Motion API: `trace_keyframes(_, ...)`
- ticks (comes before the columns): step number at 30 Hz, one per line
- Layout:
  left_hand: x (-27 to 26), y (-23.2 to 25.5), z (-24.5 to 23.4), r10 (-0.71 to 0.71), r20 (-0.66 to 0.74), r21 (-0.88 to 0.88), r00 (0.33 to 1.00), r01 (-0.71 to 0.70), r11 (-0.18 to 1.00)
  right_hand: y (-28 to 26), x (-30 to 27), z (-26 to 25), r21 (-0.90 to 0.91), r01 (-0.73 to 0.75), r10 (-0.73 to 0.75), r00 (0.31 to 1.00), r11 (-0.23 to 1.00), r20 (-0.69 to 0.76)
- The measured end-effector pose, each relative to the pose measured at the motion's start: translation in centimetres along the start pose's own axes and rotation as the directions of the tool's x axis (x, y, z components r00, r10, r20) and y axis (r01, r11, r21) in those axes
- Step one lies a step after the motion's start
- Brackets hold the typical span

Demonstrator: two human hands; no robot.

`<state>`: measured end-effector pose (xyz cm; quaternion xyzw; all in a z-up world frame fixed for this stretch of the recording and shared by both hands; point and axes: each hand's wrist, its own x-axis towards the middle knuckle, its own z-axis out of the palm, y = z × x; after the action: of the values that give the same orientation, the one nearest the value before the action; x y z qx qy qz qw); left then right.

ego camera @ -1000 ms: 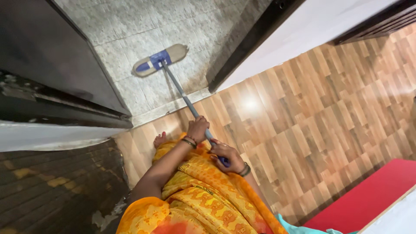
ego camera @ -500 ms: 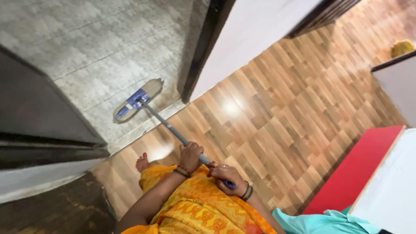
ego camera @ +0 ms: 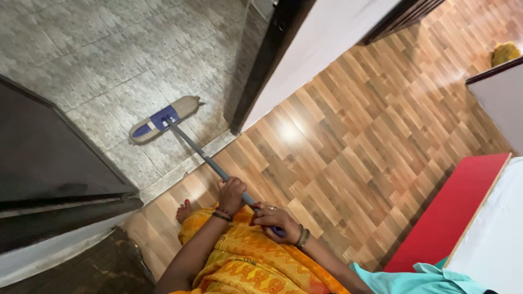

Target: The person is mopping the floor using a flat mop, moving it across the tile and wood-patterned surfaces in a back-and-forth motion.

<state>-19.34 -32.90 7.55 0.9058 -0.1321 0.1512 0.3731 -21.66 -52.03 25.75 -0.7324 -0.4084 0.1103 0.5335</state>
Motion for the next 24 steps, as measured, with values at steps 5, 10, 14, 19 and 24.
trace_keyframes(5,0.5,-8.5,0.5,0.044,0.026,-0.065,0.999,-0.043,0.997,4.0,4.2,3.1,-0.100,0.044,-0.039,0.998,0.994,0.047)
trace_keyframes(10,4.0,-14.8,-2.0,-0.071,0.218,0.131,0.973,0.043,0.990,7.5,9.8,4.9,-0.150,0.061,-0.042,0.991,0.987,0.128)
trace_keyframes(14,6.4,-19.2,-3.6,-0.167,0.379,0.251,0.910,0.072,0.965,9.8,13.7,6.7,-0.120,0.144,-0.132,0.986,0.982,0.102)
trace_keyframes(19,7.1,-19.3,-3.4,-0.298,0.469,0.308,0.832,0.162,0.938,11.1,13.4,7.5,-0.098,0.115,-0.116,0.993,0.988,0.004)
trace_keyframes(24,5.6,-16.7,-0.8,-0.363,0.485,0.347,0.795,0.206,0.915,10.8,9.3,6.9,-0.092,0.068,-0.065,0.997,0.993,0.030)
